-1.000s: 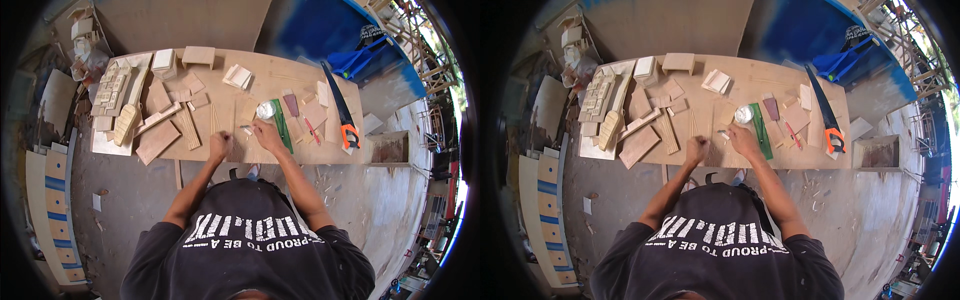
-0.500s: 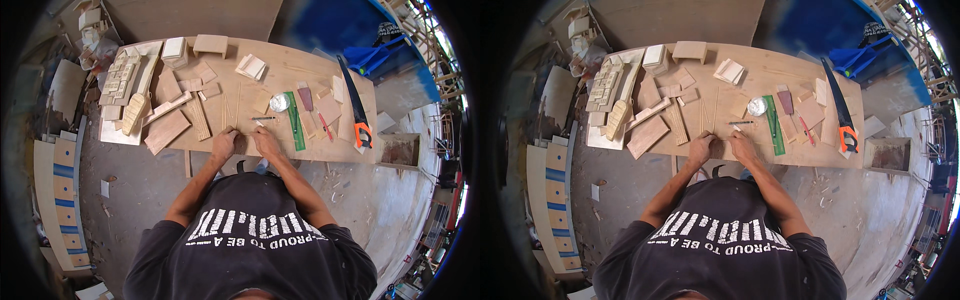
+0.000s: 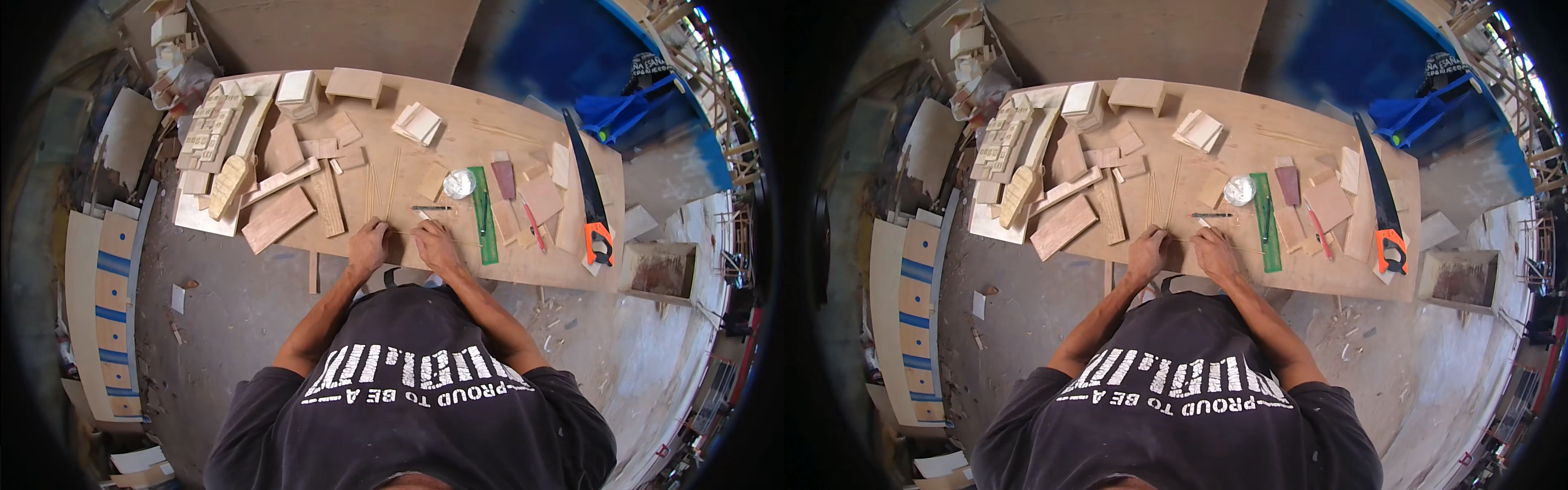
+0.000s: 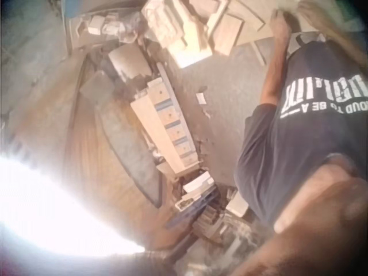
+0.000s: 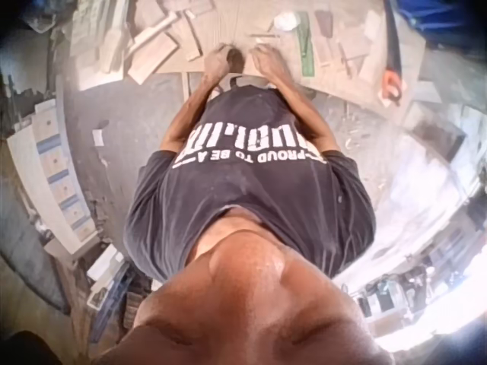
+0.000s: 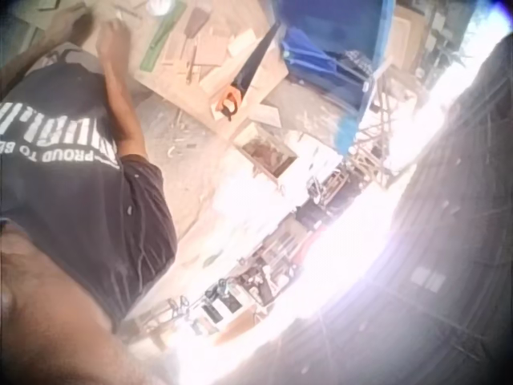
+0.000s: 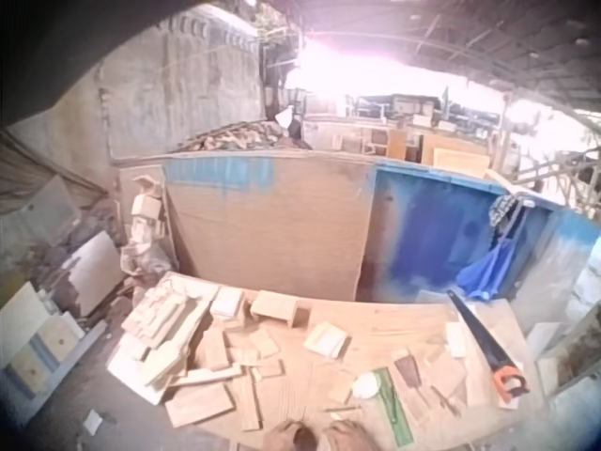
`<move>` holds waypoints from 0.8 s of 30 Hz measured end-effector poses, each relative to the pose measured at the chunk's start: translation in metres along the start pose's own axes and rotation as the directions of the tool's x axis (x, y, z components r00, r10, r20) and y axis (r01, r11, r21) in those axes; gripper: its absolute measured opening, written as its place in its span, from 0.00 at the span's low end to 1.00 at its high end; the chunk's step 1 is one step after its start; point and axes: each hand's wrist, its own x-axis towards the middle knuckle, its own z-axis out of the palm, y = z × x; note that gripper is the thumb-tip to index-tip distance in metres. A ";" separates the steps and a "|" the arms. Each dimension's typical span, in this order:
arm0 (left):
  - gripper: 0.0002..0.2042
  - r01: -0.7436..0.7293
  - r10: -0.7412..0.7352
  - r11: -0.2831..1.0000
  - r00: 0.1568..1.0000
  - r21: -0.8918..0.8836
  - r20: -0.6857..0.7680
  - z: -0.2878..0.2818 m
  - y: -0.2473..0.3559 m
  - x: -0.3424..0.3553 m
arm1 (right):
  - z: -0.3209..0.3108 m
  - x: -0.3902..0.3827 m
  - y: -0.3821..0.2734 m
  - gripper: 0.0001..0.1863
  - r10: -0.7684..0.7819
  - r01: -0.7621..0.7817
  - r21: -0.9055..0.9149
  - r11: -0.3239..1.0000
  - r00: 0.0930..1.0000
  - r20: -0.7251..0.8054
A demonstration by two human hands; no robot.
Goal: The person shaves a thin wooden stick using a utility knife while holding it against a wooden workbench, frequently rotating the stick.
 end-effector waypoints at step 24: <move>0.09 0.105 -0.113 0.968 0.993 -0.226 -0.022 -0.003 -0.014 -0.012 | -0.146 -0.053 0.104 0.19 0.376 -0.657 -0.485 0.577 0.741 -0.556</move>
